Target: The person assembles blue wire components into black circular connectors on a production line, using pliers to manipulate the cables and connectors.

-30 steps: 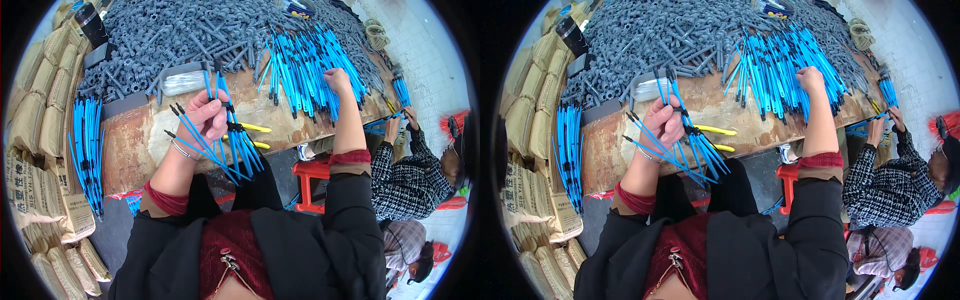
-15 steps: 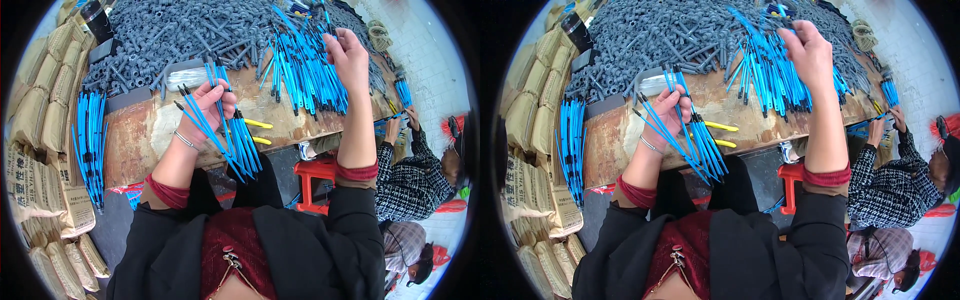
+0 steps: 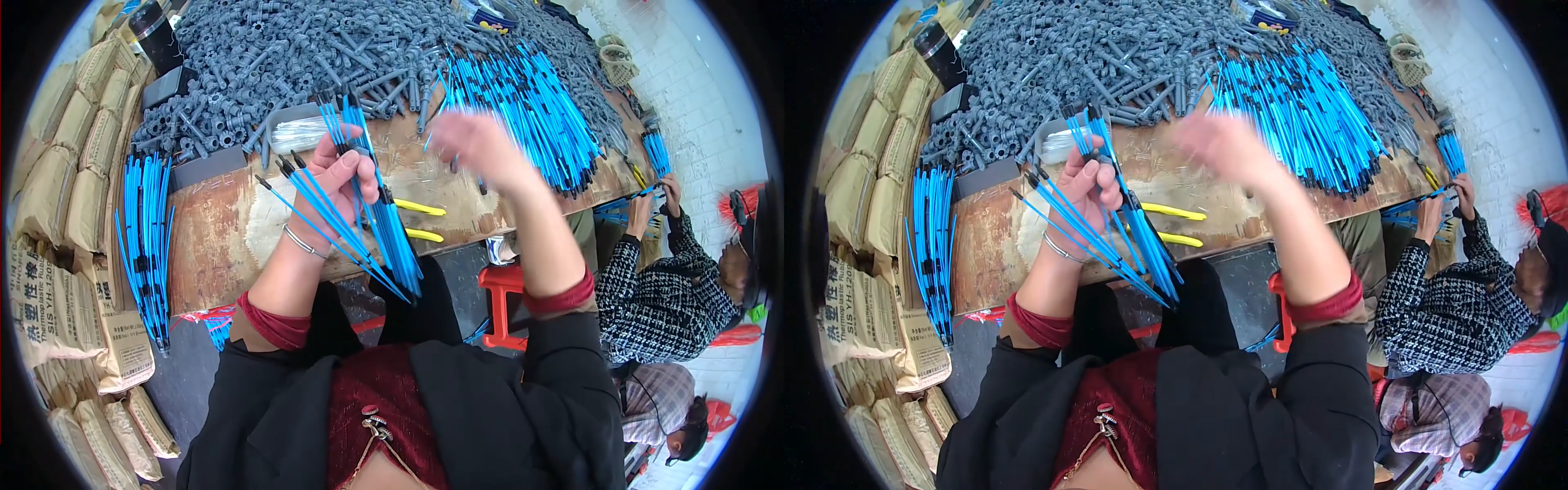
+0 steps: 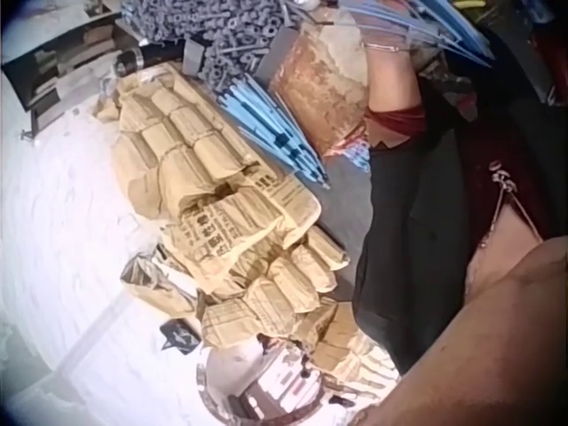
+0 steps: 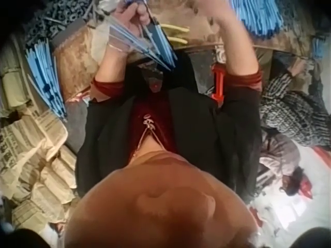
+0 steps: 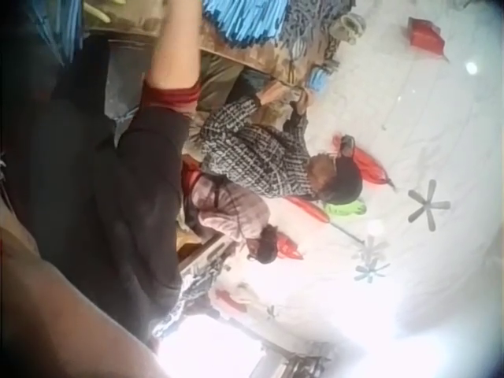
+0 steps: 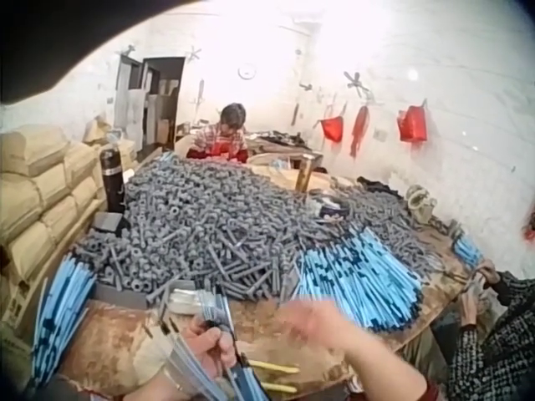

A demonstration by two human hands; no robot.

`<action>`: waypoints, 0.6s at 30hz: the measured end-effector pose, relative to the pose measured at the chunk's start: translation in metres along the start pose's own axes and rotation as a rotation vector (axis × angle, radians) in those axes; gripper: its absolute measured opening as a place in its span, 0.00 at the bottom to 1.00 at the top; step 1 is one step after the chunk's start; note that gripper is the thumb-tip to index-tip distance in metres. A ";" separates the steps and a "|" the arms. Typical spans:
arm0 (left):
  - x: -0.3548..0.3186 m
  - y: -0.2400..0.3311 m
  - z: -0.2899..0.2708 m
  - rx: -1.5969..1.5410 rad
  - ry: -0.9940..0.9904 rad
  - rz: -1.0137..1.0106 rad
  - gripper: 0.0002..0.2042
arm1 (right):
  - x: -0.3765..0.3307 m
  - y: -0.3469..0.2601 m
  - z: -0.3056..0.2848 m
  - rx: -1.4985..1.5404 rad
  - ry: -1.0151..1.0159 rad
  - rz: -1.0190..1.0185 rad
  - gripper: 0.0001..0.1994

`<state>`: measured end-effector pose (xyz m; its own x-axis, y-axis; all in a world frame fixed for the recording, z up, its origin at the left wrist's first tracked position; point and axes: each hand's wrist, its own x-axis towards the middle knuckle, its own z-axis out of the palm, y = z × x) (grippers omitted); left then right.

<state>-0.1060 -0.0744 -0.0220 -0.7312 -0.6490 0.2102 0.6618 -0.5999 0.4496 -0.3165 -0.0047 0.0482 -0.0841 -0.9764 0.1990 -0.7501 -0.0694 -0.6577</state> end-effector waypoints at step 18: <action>0.003 0.001 0.001 0.099 0.101 -0.124 0.09 | -0.010 -0.028 -0.092 0.451 0.256 0.127 0.12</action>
<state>-0.1076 -0.0760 -0.0201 -0.7825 -0.6196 0.0616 0.5443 -0.6326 0.5510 -0.3547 0.0262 0.1311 -0.3559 -0.9054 0.2315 -0.3721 -0.0900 -0.9238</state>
